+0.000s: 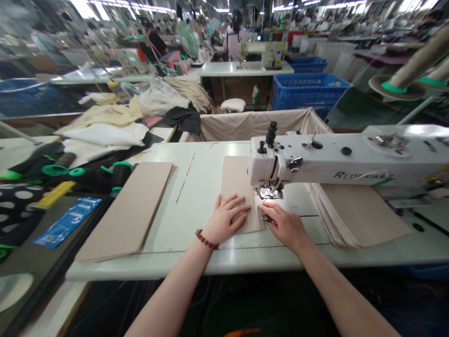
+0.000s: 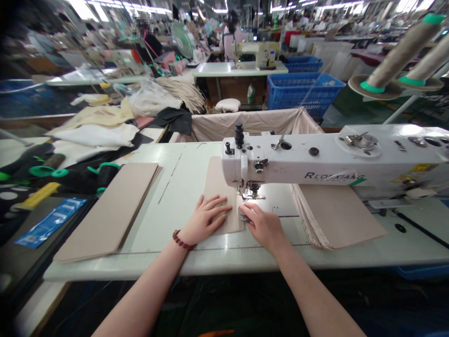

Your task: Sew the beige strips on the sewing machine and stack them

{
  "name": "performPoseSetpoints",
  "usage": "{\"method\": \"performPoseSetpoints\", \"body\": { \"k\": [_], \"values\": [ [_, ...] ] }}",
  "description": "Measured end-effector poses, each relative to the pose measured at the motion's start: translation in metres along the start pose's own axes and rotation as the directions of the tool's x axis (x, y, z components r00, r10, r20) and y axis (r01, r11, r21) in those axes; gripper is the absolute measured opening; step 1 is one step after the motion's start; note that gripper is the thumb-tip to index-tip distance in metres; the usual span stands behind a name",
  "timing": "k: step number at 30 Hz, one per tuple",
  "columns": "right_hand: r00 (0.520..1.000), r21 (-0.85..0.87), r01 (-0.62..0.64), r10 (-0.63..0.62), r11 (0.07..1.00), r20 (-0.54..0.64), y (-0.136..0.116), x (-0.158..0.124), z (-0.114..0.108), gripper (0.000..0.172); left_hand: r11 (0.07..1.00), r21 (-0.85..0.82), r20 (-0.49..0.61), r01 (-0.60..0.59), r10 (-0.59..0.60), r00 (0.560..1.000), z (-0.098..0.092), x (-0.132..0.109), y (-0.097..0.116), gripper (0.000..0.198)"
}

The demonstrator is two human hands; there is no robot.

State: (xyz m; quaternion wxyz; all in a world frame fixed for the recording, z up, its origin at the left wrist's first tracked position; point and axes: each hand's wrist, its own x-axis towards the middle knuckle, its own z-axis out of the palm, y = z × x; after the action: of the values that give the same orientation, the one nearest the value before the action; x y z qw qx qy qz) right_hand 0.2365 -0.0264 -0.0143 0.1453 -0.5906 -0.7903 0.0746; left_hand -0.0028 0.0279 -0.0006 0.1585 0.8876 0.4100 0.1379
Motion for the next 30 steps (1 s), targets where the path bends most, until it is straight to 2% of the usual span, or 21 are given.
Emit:
{"method": "performPoseSetpoints", "body": {
  "k": [21,30],
  "values": [
    [1.000,-0.002,0.004,-0.004,1.000,-0.010,-0.001,0.000,0.000,0.052,1.000,0.009,-0.015,0.006,-0.005,1.000,0.003,0.000,-0.001,0.040],
    [1.000,0.005,0.004,-0.004,1.000,-0.013,0.000,0.000,0.000,0.052,0.997,0.066,-0.041,0.042,-0.039,0.998,0.012,0.004,-0.002,0.049]
  ]
}}
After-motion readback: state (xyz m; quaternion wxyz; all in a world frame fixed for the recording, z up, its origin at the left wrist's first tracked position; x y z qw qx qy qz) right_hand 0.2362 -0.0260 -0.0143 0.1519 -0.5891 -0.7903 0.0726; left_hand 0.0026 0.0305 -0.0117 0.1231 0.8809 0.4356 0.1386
